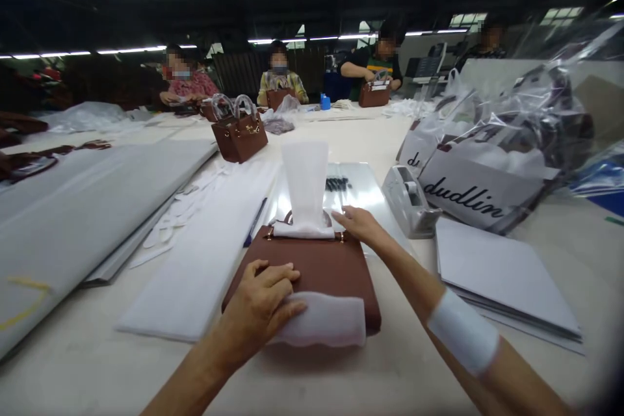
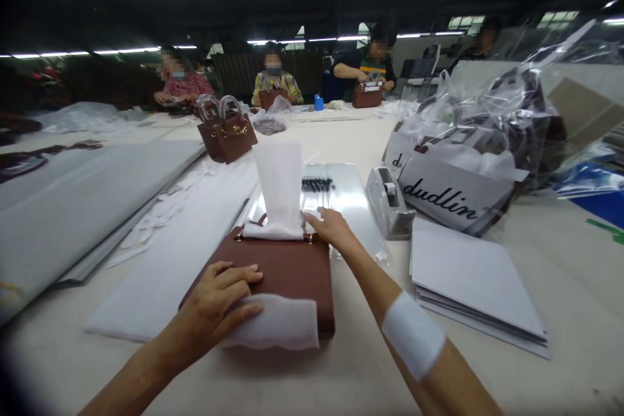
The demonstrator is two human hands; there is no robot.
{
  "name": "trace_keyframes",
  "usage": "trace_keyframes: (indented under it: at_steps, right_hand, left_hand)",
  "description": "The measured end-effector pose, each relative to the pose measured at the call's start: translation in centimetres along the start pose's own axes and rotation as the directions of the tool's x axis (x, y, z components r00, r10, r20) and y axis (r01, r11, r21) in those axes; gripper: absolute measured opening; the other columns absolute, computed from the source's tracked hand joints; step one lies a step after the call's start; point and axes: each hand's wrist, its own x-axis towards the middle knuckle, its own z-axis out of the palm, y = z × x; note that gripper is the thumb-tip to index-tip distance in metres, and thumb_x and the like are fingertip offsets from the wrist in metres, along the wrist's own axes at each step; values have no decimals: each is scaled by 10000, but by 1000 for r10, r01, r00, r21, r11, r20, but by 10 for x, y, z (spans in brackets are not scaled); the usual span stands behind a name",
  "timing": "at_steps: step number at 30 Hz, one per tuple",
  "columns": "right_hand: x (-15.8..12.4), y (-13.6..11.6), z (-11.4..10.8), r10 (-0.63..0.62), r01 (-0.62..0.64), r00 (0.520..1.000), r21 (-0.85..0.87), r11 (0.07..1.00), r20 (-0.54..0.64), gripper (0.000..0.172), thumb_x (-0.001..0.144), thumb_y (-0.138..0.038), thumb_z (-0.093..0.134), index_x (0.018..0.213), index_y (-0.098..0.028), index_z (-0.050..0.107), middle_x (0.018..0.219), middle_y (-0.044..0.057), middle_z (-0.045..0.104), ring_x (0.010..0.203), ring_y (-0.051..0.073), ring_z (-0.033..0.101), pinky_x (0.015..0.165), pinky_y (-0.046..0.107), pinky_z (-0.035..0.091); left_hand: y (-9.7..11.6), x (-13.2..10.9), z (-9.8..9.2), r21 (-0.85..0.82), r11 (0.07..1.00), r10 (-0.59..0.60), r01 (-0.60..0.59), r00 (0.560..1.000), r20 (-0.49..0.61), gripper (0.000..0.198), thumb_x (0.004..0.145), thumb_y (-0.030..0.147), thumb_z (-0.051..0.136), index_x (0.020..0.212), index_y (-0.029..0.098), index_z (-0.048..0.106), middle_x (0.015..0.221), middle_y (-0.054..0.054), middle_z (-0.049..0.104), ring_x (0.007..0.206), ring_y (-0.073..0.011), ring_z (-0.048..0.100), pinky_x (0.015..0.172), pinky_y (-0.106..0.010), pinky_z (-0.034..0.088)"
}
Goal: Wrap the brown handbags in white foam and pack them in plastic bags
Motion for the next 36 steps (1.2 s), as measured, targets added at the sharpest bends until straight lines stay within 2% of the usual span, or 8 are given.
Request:
trace_keyframes:
  at_steps: [3, 6, 9, 15, 18, 21, 30, 36]
  right_hand:
    - [-59, -10, -3, -327, 329, 908, -38, 944, -262, 449, 847, -480, 477, 1168, -165, 478, 1124, 85, 528, 1055, 214, 451, 929, 347, 324]
    - [-101, -8, 14, -602, 600, 793, -52, 799, -98, 298, 795, -383, 591, 1029, -204, 546, 983, 51, 558, 925, 223, 472, 818, 359, 362]
    - [-107, -3, 35, -580, 581, 811, -15, 814, -75, 83, 812, -271, 577, 809, -191, 556, 863, 34, 537, 830, 204, 460, 732, 350, 347]
    - [-95, -3, 37, -549, 548, 834, -26, 836, -56, 161, 742, -226, 677, 785, -178, 530, 864, 13, 532, 830, 186, 441, 730, 336, 318]
    - [-97, -4, 34, -526, 526, 850, -27, 850, -38, 178, 733, -233, 690, 791, -180, 530, 872, 11, 533, 825, 182, 438, 730, 333, 315]
    - [-97, -5, 33, -473, 472, 881, -26, 881, -2, 177, 728, -232, 695, 787, -188, 534, 888, 8, 534, 846, 186, 435, 728, 324, 317]
    - [-96, -1, 41, -477, 471, 876, -81, 878, -72, 206, 713, -296, 710, 798, -189, 555, 871, 2, 533, 841, 190, 425, 718, 328, 317]
    - [-90, 4, 40, -482, 480, 862, -52, 876, -159, 152, 687, -180, 692, 728, -149, 549, 875, 33, 537, 863, 195, 457, 764, 331, 368]
  left_hand:
    - [1, -4, 8, -15, 1000, -5, 4, 998, -57, 111, 826, 280, 533, 772, 182, 537, 1023, -19, 621, 1037, -167, 535, 970, -380, 274]
    - [3, -8, 9, -35, 999, -20, 17, 995, -97, 126, 834, 294, 514, 768, 188, 533, 1002, -10, 622, 1024, -168, 537, 976, -378, 268]
    - [1, 11, -12, -26, 999, -35, 35, 999, -23, 131, 828, 328, 516, 810, 199, 536, 921, -5, 626, 948, -159, 555, 958, -358, 308]
    - [-23, 174, -57, 282, 957, -16, 70, 982, -190, 442, 840, 439, 452, 1151, 124, 463, 1246, -115, 460, 1179, -234, 390, 1026, -425, 253]
    - [-42, 255, -43, 437, 886, -185, 154, 982, 29, 648, 767, 522, 513, 1195, 43, 425, 1183, -194, 487, 1165, -338, 382, 973, -504, 270]
    - [-48, 281, -28, 428, 896, -211, 115, 960, 185, 402, 689, 442, 632, 850, 76, 595, 797, -126, 605, 801, -274, 567, 692, -357, 433]
    - [29, 109, -35, 176, 880, 445, -442, 895, 24, 186, 859, 222, 441, 739, 140, 556, 601, 12, 442, 508, -87, 365, 474, -221, 265]
    - [45, 34, 27, 191, 961, 240, -203, 950, -198, 153, 810, 92, 499, 959, 94, 533, 658, -22, 490, 611, -127, 447, 566, -250, 370]
